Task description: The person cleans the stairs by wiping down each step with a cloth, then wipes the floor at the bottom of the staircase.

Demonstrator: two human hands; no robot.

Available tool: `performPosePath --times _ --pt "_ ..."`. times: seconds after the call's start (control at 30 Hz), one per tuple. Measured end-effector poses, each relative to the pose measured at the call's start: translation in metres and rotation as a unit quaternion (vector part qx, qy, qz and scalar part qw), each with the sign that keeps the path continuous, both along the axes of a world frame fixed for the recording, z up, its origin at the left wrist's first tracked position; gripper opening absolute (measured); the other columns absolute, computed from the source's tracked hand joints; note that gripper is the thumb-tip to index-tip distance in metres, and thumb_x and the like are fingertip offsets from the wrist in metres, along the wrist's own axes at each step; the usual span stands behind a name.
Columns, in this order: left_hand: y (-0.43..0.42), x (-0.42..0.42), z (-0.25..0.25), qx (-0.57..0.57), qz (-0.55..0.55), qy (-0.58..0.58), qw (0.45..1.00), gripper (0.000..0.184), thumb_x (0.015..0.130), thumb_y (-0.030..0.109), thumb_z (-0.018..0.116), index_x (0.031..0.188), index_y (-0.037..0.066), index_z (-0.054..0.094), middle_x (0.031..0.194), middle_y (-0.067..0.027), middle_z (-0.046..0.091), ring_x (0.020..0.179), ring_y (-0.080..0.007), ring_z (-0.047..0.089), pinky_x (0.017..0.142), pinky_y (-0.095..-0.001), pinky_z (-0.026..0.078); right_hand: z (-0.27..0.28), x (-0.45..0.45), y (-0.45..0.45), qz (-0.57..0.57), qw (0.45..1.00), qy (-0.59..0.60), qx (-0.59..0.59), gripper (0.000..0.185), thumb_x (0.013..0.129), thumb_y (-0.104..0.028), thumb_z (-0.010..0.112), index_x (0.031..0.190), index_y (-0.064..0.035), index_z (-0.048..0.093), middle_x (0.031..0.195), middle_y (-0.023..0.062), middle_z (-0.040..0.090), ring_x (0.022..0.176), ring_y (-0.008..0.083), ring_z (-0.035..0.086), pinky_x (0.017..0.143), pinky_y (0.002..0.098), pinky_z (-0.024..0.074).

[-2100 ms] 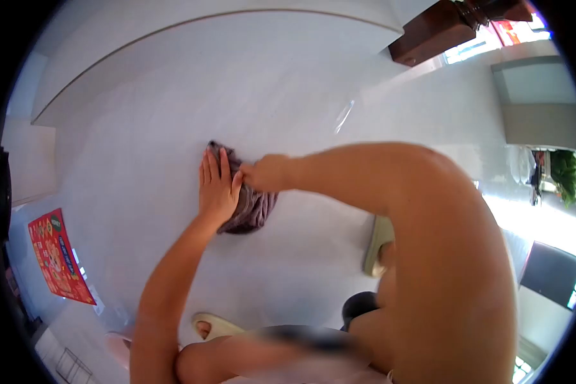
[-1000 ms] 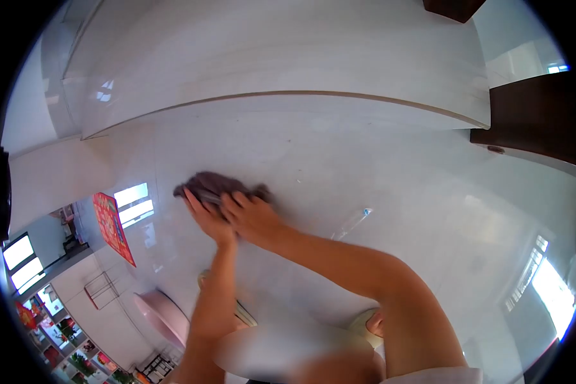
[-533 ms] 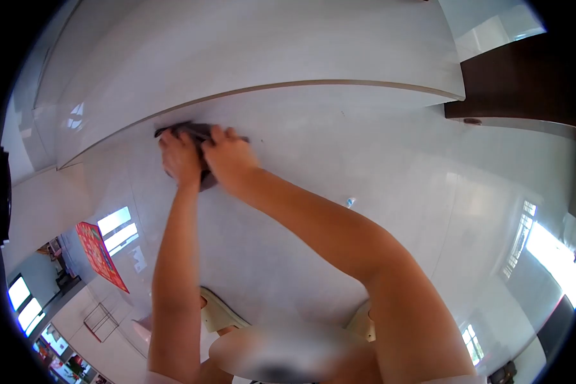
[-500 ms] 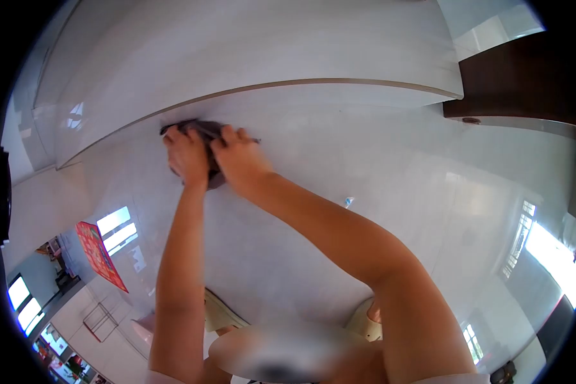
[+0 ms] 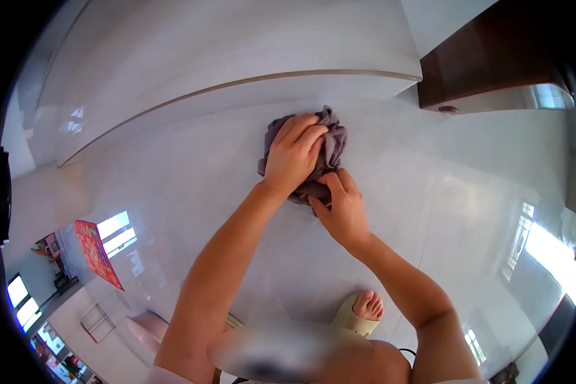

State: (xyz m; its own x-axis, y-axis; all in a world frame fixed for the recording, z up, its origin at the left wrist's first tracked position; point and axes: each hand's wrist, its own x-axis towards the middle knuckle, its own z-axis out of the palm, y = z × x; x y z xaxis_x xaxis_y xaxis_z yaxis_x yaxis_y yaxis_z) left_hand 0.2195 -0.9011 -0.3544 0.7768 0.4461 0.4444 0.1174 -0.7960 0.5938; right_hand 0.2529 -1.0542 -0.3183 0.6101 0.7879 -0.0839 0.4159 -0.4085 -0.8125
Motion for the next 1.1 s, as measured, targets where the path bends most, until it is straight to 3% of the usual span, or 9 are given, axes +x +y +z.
performPosePath --times 0.07,0.23,0.43,0.53,0.63,0.77,0.87,0.97,1.1 --pt "0.003 -0.023 0.0 -0.029 0.077 -0.016 0.996 0.021 0.081 -0.001 0.06 0.102 0.005 0.061 0.107 -0.0141 0.059 0.105 -0.0361 0.057 0.091 -0.0417 0.047 -0.007 -0.004 0.005 0.026 0.992 -0.115 0.052 0.03 0.07 0.001 0.071 0.095 -0.0082 0.059 0.092 0.0077 0.055 0.087 0.0288 0.057 0.064 0.0387 0.0521" --pt "0.039 -0.072 0.005 -0.024 0.358 -0.134 0.924 0.022 0.097 0.005 0.04 0.115 -0.002 0.049 0.113 -0.0156 0.051 0.106 -0.0289 0.05 0.098 -0.0381 0.039 -0.006 -0.01 0.08 0.104 0.964 -0.145 0.197 0.035 0.063 0.01 0.067 0.092 -0.0089 0.065 0.091 0.0073 0.054 0.086 0.0293 0.056 0.067 0.0402 0.0499" --pt "0.098 -0.04 0.038 -0.011 0.424 -0.202 0.883 0.01 0.092 0.0 0.044 0.103 -0.002 0.045 0.103 -0.0161 0.045 0.094 -0.0304 0.046 0.087 -0.0415 0.039 0.01 0.007 0.152 0.077 0.951 -0.129 0.269 0.035 0.063 0.011 0.064 0.092 -0.008 0.064 0.091 0.0076 0.055 0.087 0.03 0.056 0.07 0.0393 0.0501" --pt "0.081 -0.031 0.02 0.003 0.393 -0.118 0.912 0.01 0.091 0.002 0.048 0.1 -0.001 0.045 0.1 -0.0187 0.046 0.092 -0.0336 0.047 0.083 -0.0421 0.04 0.0 0.014 0.131 0.065 0.968 -0.129 0.206 0.033 0.065 0.008 0.064 0.093 -0.0104 0.062 0.095 0.0055 0.053 0.09 0.029 0.056 0.069 0.0407 0.0527" --pt "0.057 -0.015 0.011 0.014 0.336 -0.076 0.939 0.011 0.09 0.002 0.05 0.101 0.0 0.048 0.098 -0.0185 0.05 0.093 -0.0341 0.05 0.083 -0.0396 0.042 -0.005 0.021 0.092 0.046 0.987 -0.056 0.144 0.03 0.068 0.007 0.066 0.094 -0.0076 0.06 0.096 0.0092 0.054 0.089 0.0326 0.057 0.074 0.0418 0.0502" --pt "0.026 0.018 0.019 0.044 0.029 0.016 0.999 0.009 0.083 0.001 0.055 0.091 0.004 0.054 0.094 -0.0104 0.054 0.09 -0.03 0.055 0.077 -0.0407 0.047 -0.001 0.013 0.044 -0.051 0.993 0.102 0.021 0.029 0.071 0.004 0.068 0.097 -0.0044 0.058 0.097 0.0134 0.055 0.088 0.0333 0.059 0.074 0.0393 0.0496" --pt "0.014 0.056 0.022 0.063 -0.164 0.098 0.98 0.013 0.078 0.002 0.055 0.09 0.005 0.058 0.091 -0.0084 0.057 0.091 -0.0269 0.058 0.079 -0.0397 0.05 -0.006 0.008 0.02 -0.105 0.976 0.189 0.015 0.027 0.075 0.0 0.07 0.097 -0.0021 0.056 0.1 0.0154 0.056 0.087 0.032 0.06 0.075 0.0378 0.0496" --pt "0.008 0.069 0.034 -0.024 -0.274 0.217 0.936 0.016 0.079 0.003 0.055 0.094 0.004 0.059 0.092 -0.0091 0.057 0.093 -0.0276 0.058 0.082 -0.0393 0.049 -0.003 0.001 0.003 -0.12 0.947 0.297 0.027 0.023 0.081 -0.001 0.07 0.1 -0.0015 0.056 0.093 0.0069 0.061 0.085 0.0163 0.058 0.074 0.0313 0.0492" --pt "-0.028 0.033 0.032 -0.01 -0.423 0.164 0.891 0.016 0.083 0.008 0.058 0.096 0.004 0.065 0.105 -0.0074 0.061 0.102 -0.0268 0.059 0.097 -0.0412 0.043 0.001 -0.028 -0.031 -0.1 0.897 0.427 0.051 0.032 0.087 -0.004 0.068 0.115 -0.0003 0.053 0.099 0.0039 0.061 0.088 0.0121 0.056 0.078 0.0295 0.0497"
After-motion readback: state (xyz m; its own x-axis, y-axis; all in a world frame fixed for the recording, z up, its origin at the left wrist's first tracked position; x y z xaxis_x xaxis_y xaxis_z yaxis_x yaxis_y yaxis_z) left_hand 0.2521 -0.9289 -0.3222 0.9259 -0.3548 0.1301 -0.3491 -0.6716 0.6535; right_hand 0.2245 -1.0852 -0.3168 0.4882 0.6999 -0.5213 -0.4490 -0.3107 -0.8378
